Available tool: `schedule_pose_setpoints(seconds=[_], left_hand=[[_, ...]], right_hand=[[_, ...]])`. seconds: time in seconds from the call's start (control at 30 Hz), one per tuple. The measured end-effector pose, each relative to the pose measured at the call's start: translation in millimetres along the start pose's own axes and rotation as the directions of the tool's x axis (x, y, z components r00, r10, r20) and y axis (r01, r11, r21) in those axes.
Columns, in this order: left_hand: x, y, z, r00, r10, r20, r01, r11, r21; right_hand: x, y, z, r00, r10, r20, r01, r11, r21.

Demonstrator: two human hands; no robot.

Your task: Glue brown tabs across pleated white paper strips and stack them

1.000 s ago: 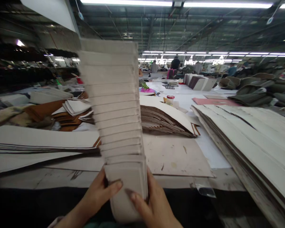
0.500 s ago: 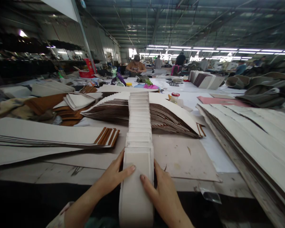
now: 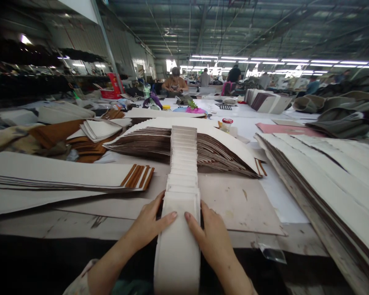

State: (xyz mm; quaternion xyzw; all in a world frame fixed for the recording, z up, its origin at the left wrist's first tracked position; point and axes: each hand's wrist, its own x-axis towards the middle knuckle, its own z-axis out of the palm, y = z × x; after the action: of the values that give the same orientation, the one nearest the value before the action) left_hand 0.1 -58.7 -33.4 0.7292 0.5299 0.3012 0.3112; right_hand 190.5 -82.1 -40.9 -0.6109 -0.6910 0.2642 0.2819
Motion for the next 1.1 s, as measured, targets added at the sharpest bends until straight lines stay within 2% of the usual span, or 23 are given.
schedule_pose_setpoints(seconds=[0.13,0.2,0.3,0.37,0.5,0.6,0.7,0.93,1.0,1.1], left_hand=[[4,-7,4.7,0.997,-0.022,-0.076,0.028,0.997,0.076],[4,-9,6.0,0.986,-0.004,-0.166,0.025,0.992,0.124],[4,-6,2.8,0.963,0.132,-0.234,-0.075,0.969,0.236],[7,-2,-2.3,0.956,0.218,-0.194,-0.152,0.94,0.307],[19,6,-12.9,0.954,0.291,-0.07,-0.247,0.898,0.364],[26,9,-17.8,0.955,0.296,0.001,-0.275,0.886,0.373],[29,9,-20.2,0.958,0.284,0.048,-0.282,0.891,0.356],[33,6,-23.9,0.955,0.281,0.093,-0.295,0.882,0.368],[34,7,-25.2,0.948,0.298,0.116,-0.319,0.865,0.388],[35,14,-27.7,0.921,0.36,0.15,-0.388,0.815,0.429]], right_hand=[[8,-2,-3,1.0,0.015,-0.003,-0.015,1.0,-0.024],[7,-2,-2,0.995,0.048,-0.086,-0.05,0.998,-0.025],[4,1,2,0.963,0.033,-0.268,-0.051,0.997,-0.061],[3,3,3,0.947,-0.013,-0.322,-0.015,0.996,-0.084],[7,3,-2,0.966,-0.092,-0.242,0.07,0.993,-0.098],[9,1,-9,0.977,-0.114,-0.183,0.095,0.989,-0.11],[10,1,-12,0.976,-0.127,-0.177,0.111,0.989,-0.099],[17,-3,-14,0.98,-0.183,-0.074,0.19,0.976,0.109],[16,-7,-13,0.966,-0.229,-0.12,0.239,0.968,0.075],[11,-10,-9,0.917,-0.342,-0.207,0.324,0.939,-0.116]])
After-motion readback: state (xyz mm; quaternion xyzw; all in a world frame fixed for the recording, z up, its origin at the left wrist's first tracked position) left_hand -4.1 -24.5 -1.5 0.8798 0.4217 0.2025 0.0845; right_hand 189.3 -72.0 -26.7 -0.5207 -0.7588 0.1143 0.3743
